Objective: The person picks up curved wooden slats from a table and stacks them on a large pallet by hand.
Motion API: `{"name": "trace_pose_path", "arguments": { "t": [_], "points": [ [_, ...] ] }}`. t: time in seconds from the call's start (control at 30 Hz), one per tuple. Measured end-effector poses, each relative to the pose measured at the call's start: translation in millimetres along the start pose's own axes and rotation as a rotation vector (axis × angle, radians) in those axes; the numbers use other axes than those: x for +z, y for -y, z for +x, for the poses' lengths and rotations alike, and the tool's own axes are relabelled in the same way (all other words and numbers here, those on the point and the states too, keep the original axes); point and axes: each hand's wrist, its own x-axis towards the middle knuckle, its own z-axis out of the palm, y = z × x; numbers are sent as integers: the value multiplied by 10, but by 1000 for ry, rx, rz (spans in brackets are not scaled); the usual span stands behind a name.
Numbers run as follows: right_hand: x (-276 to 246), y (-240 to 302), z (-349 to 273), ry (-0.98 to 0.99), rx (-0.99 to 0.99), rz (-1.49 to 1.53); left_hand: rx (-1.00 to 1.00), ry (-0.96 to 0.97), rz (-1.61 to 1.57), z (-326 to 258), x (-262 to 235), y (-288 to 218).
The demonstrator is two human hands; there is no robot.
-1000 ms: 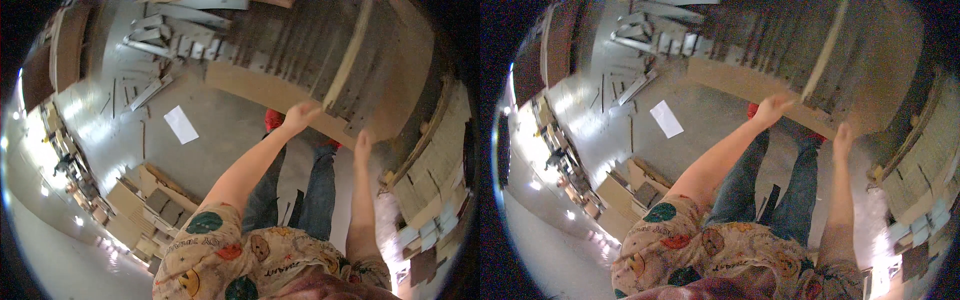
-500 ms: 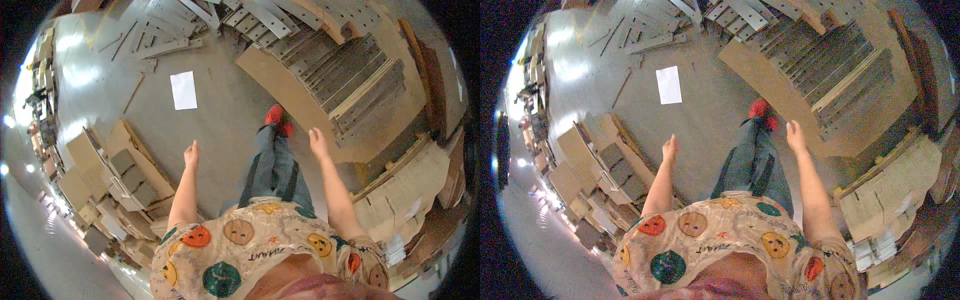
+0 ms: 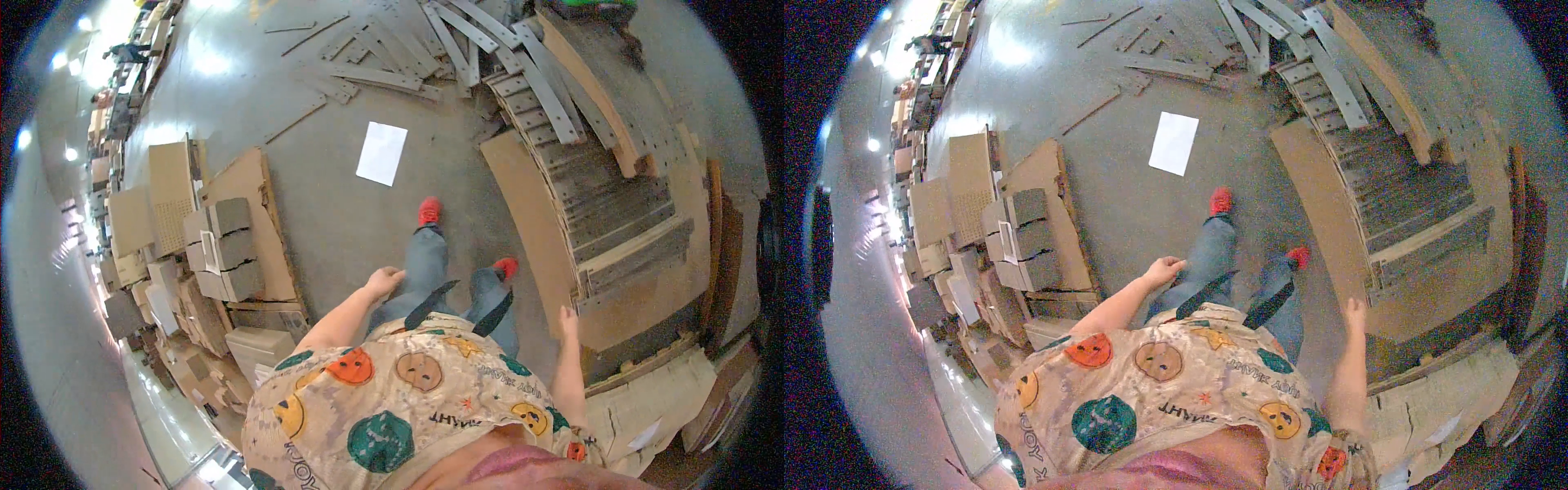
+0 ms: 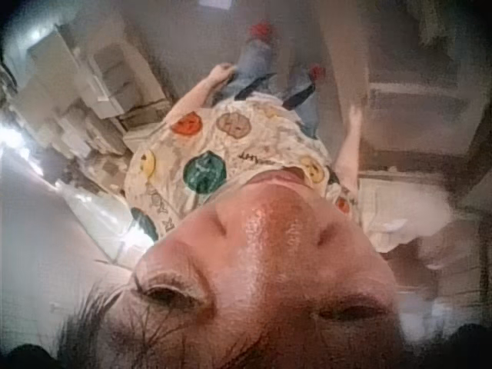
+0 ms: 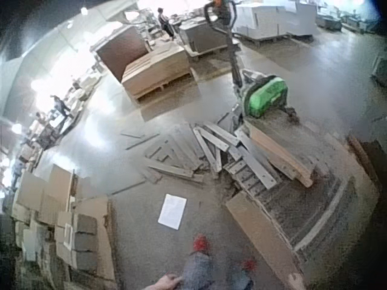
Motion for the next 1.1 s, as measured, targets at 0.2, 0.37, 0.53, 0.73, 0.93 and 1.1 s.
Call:
{"name": "trace_pose_path", "arguments": {
  "t": [0.2, 0.37, 0.53, 0.73, 0.93, 1.1],
  "points": [
    [546, 679, -682, -46, -1, 55, 151, 0, 283, 649, -1050, -7],
    [1071, 1961, -1102, 218, 106, -235, 354, -173, 116, 1255, -2358, -273],
    [1771, 4003, -541, 245, -260, -139, 232, -321, -30, 1963, -3768, -436],
    [2084, 5971, 783, 187, -262, -119, 178, -270, -384, 2766, -4625, -843],
    [3322, 7928, 1853, 298, -681, -507, -87, -218, -735, 3550, -5125, -284],
    [4629, 8982, 2458, 441, -738, -710, -294, -330, -1235, 4555, -5747, 150]
  ]
}}
